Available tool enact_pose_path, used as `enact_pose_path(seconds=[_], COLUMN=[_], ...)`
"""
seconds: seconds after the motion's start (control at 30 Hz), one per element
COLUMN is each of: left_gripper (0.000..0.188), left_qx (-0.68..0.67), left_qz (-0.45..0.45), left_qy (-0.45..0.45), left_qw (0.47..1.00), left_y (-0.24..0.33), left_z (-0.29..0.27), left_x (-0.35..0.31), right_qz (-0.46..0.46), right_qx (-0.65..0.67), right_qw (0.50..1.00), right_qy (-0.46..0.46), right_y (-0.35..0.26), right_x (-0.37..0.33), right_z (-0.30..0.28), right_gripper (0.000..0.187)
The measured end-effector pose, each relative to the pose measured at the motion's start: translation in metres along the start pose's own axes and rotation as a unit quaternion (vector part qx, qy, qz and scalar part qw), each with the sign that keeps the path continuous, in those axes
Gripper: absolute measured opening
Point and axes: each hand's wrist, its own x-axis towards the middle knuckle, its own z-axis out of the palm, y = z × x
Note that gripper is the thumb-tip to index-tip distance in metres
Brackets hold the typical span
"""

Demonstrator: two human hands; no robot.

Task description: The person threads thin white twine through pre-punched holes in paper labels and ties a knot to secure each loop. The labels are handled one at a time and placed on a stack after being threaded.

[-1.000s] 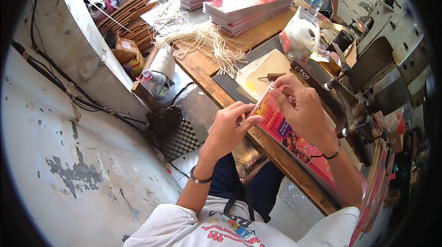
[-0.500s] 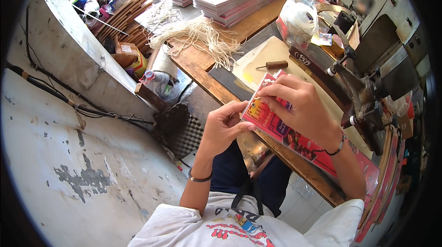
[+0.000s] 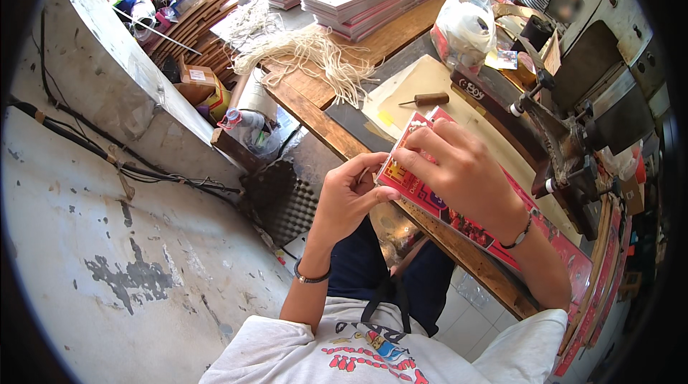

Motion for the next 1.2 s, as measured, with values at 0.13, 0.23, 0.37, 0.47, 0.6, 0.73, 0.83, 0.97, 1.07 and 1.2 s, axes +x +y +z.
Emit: enact_pose_path(seconds=[0.13, 0.23, 0.37, 0.47, 0.6, 0.73, 0.83, 0.97, 1.07, 1.2], left_gripper=[0.045, 0.046, 0.053, 0.055, 0.050, 0.040, 0.036, 0.028, 0.019, 0.011], left_qx=[0.006, 0.014, 0.058, 0.064, 0.038, 0.022, -0.014, 0.056, 0.117, 0.105], left_qz=[0.005, 0.009, -0.031, -0.042, -0.012, -0.008, 0.033, 0.087, 0.104, 0.106], left_qy=[-0.001, 0.006, -0.012, -0.022, -0.061, -0.100, -0.114, -0.040, 0.002, 0.018], left_qw=[1.000, 1.000, 0.998, 0.997, 0.997, 0.995, 0.993, 0.994, 0.988, 0.989], left_y=[-0.003, -0.003, 0.000, -0.001, -0.006, 0.007, 0.004, -0.008, -0.002, -0.012], left_z=[-0.001, -0.003, -0.006, -0.008, -0.016, -0.020, -0.023, -0.015, -0.007, -0.004], left_x=[0.001, 0.000, 0.000, 0.000, 0.002, 0.004, 0.006, 0.015, 0.017, 0.019], right_qz=[0.000, -0.009, -0.014, -0.011, 0.028, 0.053, 0.070, 0.066, 0.065, 0.074], right_qx=[-0.021, -0.018, -0.005, 0.025, 0.095, 0.206, 0.262, 0.272, 0.264, 0.228], right_qw=[1.000, 1.000, 1.000, 1.000, 0.995, 0.976, 0.962, 0.960, 0.962, 0.971], right_qy=[0.007, 0.008, 0.003, 0.003, -0.031, -0.042, -0.025, 0.003, 0.008, 0.008], right_y=[-0.001, -0.001, 0.001, 0.001, 0.003, 0.004, 0.006, 0.006, 0.008, 0.009], right_x=[0.000, 0.002, 0.000, -0.001, 0.000, 0.000, -0.001, -0.001, -0.003, -0.002], right_z=[-0.001, 0.002, 0.002, 0.002, 0.001, 0.002, 0.004, 0.008, 0.011, 0.008], right_gripper=[0.019, 0.020, 0.019, 0.020, 0.024, 0.024, 0.023, 0.020, 0.020, 0.037])
